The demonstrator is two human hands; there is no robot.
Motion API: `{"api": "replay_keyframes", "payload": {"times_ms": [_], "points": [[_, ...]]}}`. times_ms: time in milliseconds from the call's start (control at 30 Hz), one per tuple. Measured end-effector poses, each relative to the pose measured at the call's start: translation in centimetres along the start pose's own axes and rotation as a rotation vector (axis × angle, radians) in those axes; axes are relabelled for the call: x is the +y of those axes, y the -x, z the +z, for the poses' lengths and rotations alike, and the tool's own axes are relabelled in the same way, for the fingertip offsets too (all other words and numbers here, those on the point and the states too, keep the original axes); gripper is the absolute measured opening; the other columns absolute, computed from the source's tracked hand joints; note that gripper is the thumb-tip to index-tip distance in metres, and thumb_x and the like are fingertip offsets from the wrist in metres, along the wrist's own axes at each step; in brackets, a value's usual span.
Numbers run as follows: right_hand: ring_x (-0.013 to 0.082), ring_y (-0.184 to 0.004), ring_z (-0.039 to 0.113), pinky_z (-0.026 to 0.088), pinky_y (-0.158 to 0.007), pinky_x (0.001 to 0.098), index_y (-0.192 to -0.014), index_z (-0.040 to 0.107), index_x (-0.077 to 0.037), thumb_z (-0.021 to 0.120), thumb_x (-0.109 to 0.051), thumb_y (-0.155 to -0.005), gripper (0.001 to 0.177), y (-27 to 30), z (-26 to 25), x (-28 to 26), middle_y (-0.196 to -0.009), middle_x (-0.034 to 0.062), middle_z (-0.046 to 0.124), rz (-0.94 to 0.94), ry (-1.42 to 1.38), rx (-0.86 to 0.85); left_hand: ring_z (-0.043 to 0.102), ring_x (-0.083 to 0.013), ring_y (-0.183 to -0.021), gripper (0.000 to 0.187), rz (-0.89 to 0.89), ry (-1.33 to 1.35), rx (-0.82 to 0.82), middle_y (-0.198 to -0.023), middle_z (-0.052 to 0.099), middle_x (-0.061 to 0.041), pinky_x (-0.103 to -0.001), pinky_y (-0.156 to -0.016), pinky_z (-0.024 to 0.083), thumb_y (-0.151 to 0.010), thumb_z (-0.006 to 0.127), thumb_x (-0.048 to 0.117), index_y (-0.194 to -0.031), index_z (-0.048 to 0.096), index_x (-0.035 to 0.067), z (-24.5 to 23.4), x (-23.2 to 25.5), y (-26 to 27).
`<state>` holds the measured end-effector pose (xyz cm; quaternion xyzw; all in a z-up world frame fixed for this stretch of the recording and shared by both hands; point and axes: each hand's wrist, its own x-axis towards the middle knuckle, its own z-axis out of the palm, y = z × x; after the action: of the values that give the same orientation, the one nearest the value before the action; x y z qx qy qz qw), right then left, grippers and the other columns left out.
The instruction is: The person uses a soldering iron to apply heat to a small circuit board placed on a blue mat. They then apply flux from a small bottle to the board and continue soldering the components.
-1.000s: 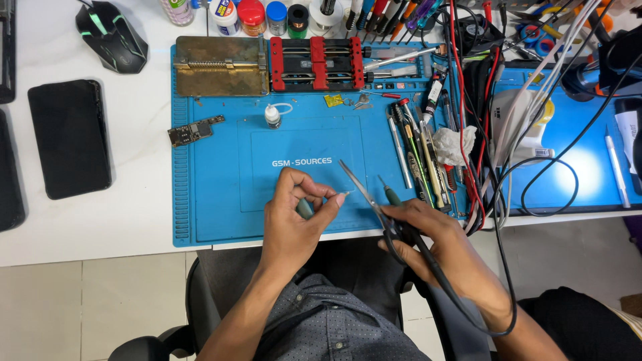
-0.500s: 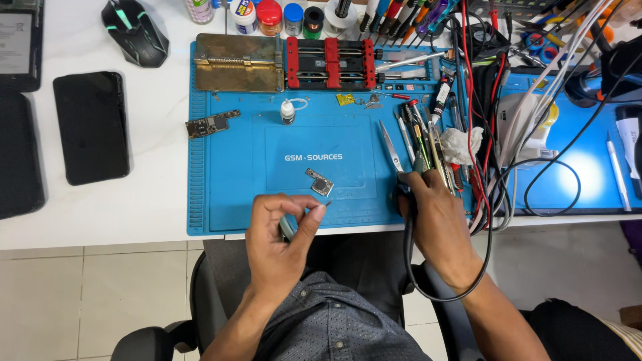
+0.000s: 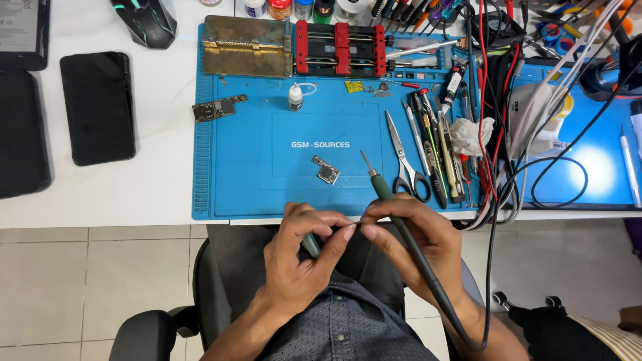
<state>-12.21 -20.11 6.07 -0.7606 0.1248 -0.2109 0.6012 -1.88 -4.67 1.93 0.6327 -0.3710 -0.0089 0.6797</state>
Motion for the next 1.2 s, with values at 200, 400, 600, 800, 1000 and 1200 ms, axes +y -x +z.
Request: {"api": "replay_keyframes", "payload": {"times_ms": [200,400,600,800,1000,1200], "points": [[0.0285,-0.099,0.079,0.066,-0.095,0.0396,-0.112,0.073,-0.001,0.075,-0.008,-0.101,0.013,0.7,-0.1,0.6,-0.102,0.0149,0.077,0.0,-0.04,-0.024,0.063,-0.0162,-0.075,0.017,0.006,-0.023,-0.055,-0.106,0.082,-0.007,-0.034,-0.086,0.049,-0.101,0.082,0.006,-0.109,0.067,0.008,0.3,-0.3,1.3],[0.0256,-0.096,0.08,0.064,-0.088,0.034,-0.109,0.072,-0.002,0.075,-0.007,-0.1,0.011,1.2,-0.9,2.0,-0.1,0.0142,0.077,0.057,0.009,-0.055,0.053,-0.0252,-0.077,0.016,0.316,-0.347,-0.184,-0.103,0.067,-0.011,-0.041,-0.07,0.043,-0.109,0.07,-0.002,-0.124,0.074,0.0,-0.6,-1.4,2.4],[0.0207,-0.093,0.079,0.064,-0.087,0.0295,-0.106,0.074,-0.004,0.078,-0.009,-0.099,0.01,0.9,-0.7,2.7,-0.103,0.0114,0.08,0.13,0.059,-0.038,0.049,-0.0247,-0.073,0.019,0.453,-0.455,-0.186,-0.097,0.062,-0.012,-0.04,-0.064,0.043,-0.113,0.062,-0.001,-0.128,0.074,-0.003,-1.1,-3.1,2.2],[0.021,-0.095,0.079,0.063,-0.09,0.0298,-0.11,0.074,-0.002,0.072,-0.009,-0.104,0.01,-0.8,-0.2,3.9,-0.103,0.0123,0.079,0.11,0.005,-0.095,0.054,-0.0251,-0.067,0.011,0.366,-0.317,-0.03,-0.091,0.065,-0.014,-0.039,-0.06,0.04,-0.098,0.082,-0.009,-0.104,0.074,-0.008,-0.5,-3.2,1.0],[0.033,-0.116,0.071,0.056,-0.099,0.0417,-0.129,0.067,-0.002,0.066,-0.001,-0.109,0.02,-3.8,0.7,7.1,-0.127,0.0161,0.077,-0.19,0.531,-0.143,0.068,-0.0222,-0.09,0.01,-0.042,-0.478,0.112,-0.103,0.069,-0.01,-0.033,-0.08,0.061,-0.099,0.084,-0.001,-0.109,0.082,-0.001,-0.7,-5.4,1.9],[0.039,-0.105,0.075,0.06,-0.09,0.0487,-0.124,0.076,-0.003,0.067,0.01,-0.101,0.028,-3.7,2.3,7.1,-0.11,0.0145,0.081,-0.221,0.485,-0.012,0.078,-0.041,-0.088,0.006,-0.142,-0.455,0.072,-0.108,0.081,-0.021,-0.047,-0.072,0.064,-0.098,0.081,-0.005,-0.101,0.08,0.001,-1.0,-6.0,-2.2]]}}
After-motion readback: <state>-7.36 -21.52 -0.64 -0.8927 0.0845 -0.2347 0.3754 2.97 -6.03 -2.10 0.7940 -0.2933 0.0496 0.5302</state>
